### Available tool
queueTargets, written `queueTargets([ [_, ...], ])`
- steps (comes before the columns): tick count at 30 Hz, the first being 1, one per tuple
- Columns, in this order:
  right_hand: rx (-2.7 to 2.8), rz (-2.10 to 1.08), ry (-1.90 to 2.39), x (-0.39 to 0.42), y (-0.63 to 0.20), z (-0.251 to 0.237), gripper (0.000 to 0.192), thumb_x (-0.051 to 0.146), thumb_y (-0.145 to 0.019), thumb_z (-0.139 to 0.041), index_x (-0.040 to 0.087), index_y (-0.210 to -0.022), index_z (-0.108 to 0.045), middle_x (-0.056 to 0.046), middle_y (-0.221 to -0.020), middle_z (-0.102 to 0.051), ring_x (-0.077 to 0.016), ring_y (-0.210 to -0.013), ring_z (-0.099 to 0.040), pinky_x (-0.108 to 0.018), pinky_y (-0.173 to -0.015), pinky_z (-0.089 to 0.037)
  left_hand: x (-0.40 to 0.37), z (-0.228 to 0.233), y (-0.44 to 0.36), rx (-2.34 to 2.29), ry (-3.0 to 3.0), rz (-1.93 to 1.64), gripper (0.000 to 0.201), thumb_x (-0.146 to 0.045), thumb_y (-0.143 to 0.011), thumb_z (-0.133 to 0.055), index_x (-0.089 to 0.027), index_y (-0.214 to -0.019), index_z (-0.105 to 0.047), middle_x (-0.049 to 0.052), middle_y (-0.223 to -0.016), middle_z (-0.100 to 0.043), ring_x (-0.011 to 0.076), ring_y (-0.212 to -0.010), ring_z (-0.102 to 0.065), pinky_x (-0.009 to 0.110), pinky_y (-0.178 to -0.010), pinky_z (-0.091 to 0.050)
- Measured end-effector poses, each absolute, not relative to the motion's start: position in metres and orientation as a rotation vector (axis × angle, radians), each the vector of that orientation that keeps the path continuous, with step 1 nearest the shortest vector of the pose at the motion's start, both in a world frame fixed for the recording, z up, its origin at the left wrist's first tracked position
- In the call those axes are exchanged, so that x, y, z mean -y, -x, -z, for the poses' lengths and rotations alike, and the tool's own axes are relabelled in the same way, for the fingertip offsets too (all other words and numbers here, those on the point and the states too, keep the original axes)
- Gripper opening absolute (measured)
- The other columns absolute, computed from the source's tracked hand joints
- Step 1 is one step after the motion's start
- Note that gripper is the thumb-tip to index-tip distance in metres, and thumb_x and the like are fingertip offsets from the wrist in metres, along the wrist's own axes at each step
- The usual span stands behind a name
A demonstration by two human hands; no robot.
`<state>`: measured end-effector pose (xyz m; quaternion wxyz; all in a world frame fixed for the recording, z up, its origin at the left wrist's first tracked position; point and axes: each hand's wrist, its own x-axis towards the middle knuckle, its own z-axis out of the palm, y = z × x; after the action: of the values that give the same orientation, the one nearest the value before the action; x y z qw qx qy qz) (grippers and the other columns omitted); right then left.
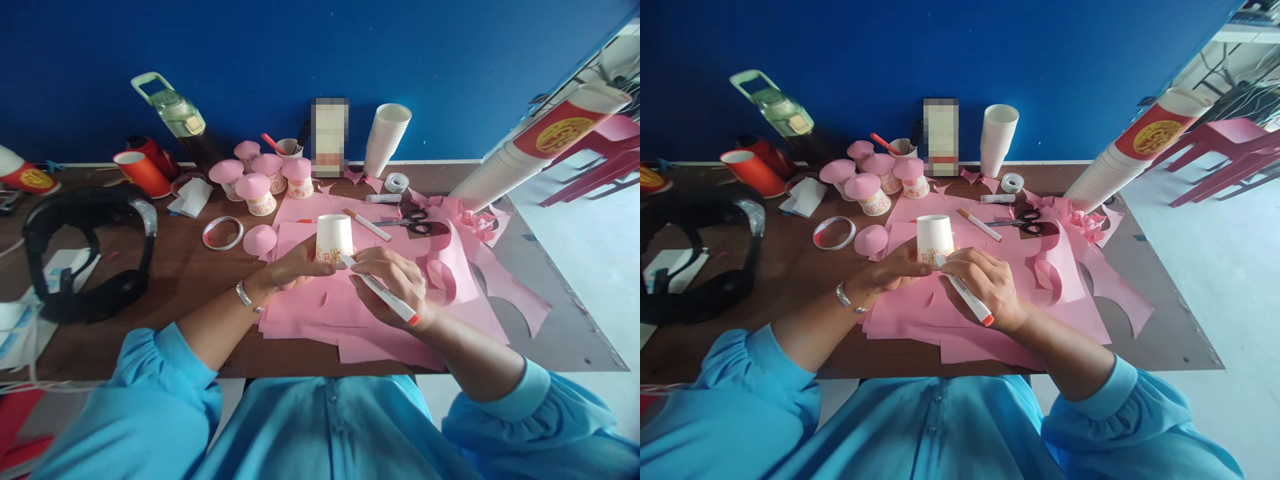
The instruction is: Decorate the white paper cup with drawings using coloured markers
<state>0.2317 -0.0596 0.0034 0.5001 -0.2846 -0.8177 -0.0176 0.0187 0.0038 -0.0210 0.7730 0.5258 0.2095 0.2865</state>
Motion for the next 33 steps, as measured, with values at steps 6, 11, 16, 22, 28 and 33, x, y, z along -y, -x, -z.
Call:
queueTargets([
  [6,1.984,0.026,0.677,0.0622,-0.2303,-0.0058,0.021,0.008,-0.094,-0.064,0.021,-0.109,-0.060,-0.001,-0.082,-0.071,-0.0158,-0.069,-0.070,-0.027,-0.062,-0.060,-0.0038,0.0218,-0.0175,-0.477,-1.160,-0.617,0.044,-0.035,-0.082,-0.087,-0.018,-0.120,-0.074,0.011,-0.120,-0.077,0.0269,-0.116,-0.070,0.037,-0.097,-0.054],
  [11,2.019,0.048,0.674,0.0620,-0.2293,-0.0061,0.021,0.006,-0.094,-0.062,0.021,-0.108,-0.059,-0.002,-0.083,-0.071,-0.0150,-0.068,-0.070,-0.026,-0.061,-0.059,-0.0025,0.0203,-0.0178,-0.474,-1.150,-0.630,0.045,-0.037,-0.081,-0.088,-0.019,-0.120,-0.073,0.009,-0.113,-0.078,0.0267,-0.114,-0.070,0.036,-0.093,-0.054],
  [16,2.036,0.057,0.710,0.0623,-0.2298,-0.0073,0.018,0.008,-0.096,-0.062,0.022,-0.107,-0.058,-0.001,-0.082,-0.072,-0.0141,-0.068,-0.070,-0.025,-0.061,-0.059,-0.0016,0.0198,-0.0190,-0.482,-1.148,-0.629,0.047,-0.040,-0.081,-0.089,-0.018,-0.120,-0.073,0.011,-0.118,-0.077,0.0266,-0.113,-0.069,0.037,-0.095,-0.053],
  [22,2.049,0.033,0.701,0.0627,-0.2294,-0.0096,0.023,0.004,-0.092,-0.061,0.022,-0.105,-0.057,0.001,-0.080,-0.071,-0.0130,-0.065,-0.069,-0.024,-0.060,-0.057,-0.0023,0.0206,-0.0174,-0.511,-1.149,-0.631,0.046,-0.037,-0.079,-0.090,-0.018,-0.117,-0.073,0.010,-0.119,-0.076,0.0252,-0.111,-0.070,0.038,-0.097,-0.053],
  [28,2.020,0.059,0.727,0.0621,-0.2311,-0.0096,0.023,0.005,-0.092,-0.062,0.023,-0.106,-0.057,0.001,-0.081,-0.072,-0.0133,-0.066,-0.070,-0.024,-0.060,-0.057,-0.0024,0.0227,-0.0182,-0.528,-1.124,-0.632,0.041,-0.035,-0.080,-0.090,-0.019,-0.114,-0.074,0.008,-0.113,-0.077,0.0238,-0.109,-0.071,0.038,-0.097,-0.053],
  [33,2.041,0.077,0.734,0.0618,-0.2311,-0.0092,0.020,0.006,-0.092,-0.062,0.022,-0.103,-0.057,0.001,-0.079,-0.070,-0.0130,-0.064,-0.068,-0.024,-0.058,-0.056,-0.0031,0.0251,-0.0199,-0.519,-1.108,-0.647,0.040,-0.031,-0.079,-0.091,-0.019,-0.113,-0.074,0.008,-0.110,-0.077,0.0235,-0.108,-0.071,0.037,-0.095,-0.053],
])
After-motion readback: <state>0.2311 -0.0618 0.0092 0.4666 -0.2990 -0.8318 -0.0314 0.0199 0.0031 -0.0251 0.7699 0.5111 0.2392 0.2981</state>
